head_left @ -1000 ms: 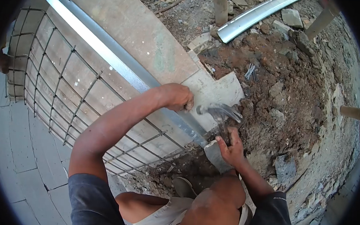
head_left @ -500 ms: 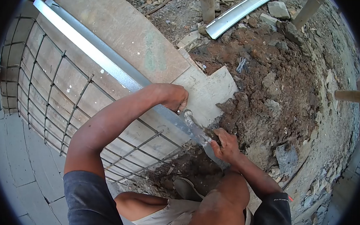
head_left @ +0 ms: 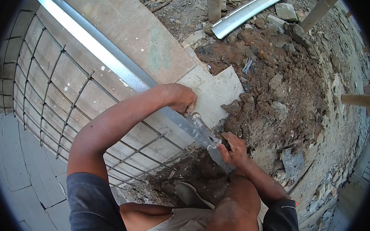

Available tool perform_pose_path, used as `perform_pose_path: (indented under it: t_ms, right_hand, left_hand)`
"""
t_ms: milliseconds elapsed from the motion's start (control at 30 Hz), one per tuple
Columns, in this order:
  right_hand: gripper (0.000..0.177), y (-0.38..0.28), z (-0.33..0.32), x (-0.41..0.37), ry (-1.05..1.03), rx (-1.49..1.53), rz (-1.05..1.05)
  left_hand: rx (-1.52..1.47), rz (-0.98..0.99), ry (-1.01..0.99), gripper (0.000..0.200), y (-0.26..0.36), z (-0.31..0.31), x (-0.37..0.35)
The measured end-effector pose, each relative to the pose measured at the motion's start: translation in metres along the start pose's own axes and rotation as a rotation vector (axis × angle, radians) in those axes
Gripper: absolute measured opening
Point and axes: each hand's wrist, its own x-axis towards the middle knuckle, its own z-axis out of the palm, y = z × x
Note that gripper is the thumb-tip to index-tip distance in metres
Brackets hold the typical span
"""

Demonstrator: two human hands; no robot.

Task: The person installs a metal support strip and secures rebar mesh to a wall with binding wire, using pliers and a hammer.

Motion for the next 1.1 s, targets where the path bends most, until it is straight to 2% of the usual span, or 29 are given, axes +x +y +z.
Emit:
perform_pose_path:
  t_ms: [200, 367, 600, 733, 900, 1033, 1100]
  right_hand:
    - [0.031, 0.008, 0.0, -0.004, 0.009, 0.022, -0.023]
    - [0.031, 0.002, -0.003, 0.001, -0.005, 0.032, -0.03]
    - [0.032, 0.004, 0.003, 0.0, -0.046, 0.101, -0.109]
    - [0.035, 0.005, 0.007, 0.002, -0.013, 0.08, -0.071]
    - [0.046, -0.005, -0.002, 0.012, 0.012, 0.138, -0.127]
    - [0.053, -0.002, -0.003, 0.009, -0.047, 0.114, -0.145]
    - [0.042, -0.009, -0.006, 0.012, -0.164, 0.06, -0.045]
  left_hand:
    - [-0.033, 0.048, -0.073, 0.022, 0.001, 0.001, 0.005]
    - [-0.068, -0.05, -0.162, 0.025, 0.011, -0.005, 0.002]
    - [-0.012, -0.053, -0.148, 0.02, 0.008, 0.001, 0.006]
    - [-0.05, -0.058, -0.108, 0.018, 0.004, 0.002, 0.005]
    - [-0.08, -0.086, -0.111, 0.019, 0.009, -0.001, 0.001]
    - [-0.076, -0.089, -0.097, 0.019, 0.008, 0.0, 0.001]
    - [-0.075, -0.082, -0.096, 0.018, 0.007, 0.001, 0.002]
